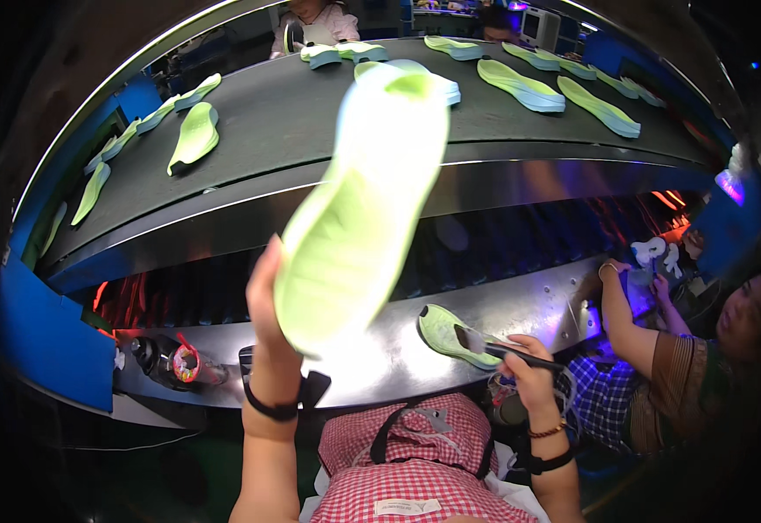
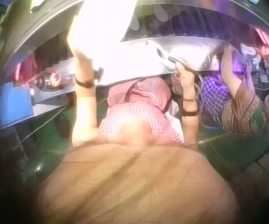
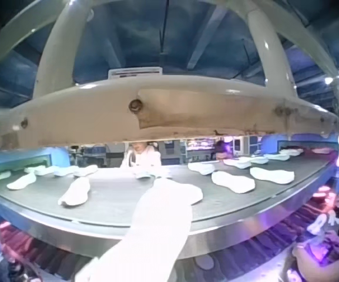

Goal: The person is using a brush to apply glue or primer to the interior of lime green shoe soles at a manufacturing conveyor belt.

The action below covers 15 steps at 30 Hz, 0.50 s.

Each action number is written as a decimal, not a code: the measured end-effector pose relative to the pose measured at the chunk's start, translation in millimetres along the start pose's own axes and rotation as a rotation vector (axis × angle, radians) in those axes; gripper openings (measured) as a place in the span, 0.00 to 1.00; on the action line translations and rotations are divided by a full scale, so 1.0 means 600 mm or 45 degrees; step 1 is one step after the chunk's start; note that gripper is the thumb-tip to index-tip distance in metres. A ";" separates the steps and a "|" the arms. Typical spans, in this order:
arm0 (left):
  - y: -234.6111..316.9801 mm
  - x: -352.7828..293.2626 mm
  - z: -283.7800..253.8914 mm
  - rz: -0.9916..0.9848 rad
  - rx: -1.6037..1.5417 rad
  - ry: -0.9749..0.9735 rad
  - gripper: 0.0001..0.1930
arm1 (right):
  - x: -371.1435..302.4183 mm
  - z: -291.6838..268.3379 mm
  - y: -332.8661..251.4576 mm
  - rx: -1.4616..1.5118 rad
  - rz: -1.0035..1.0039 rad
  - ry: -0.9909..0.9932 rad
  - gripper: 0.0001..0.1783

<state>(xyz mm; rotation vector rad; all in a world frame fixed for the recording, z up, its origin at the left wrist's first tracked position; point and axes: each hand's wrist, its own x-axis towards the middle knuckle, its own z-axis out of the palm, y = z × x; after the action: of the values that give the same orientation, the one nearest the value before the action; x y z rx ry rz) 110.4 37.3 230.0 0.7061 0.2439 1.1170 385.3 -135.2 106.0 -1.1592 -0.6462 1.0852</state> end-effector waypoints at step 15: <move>-0.155 -0.069 -0.145 -0.581 0.170 0.257 0.30 | 0.108 -0.086 0.275 0.415 0.768 0.331 0.30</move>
<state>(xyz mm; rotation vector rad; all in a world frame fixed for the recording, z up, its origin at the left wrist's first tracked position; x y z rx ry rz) 115.7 12.0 98.8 0.6146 0.6240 0.7372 398.9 -93.0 -73.1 -1.2066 0.1030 1.4452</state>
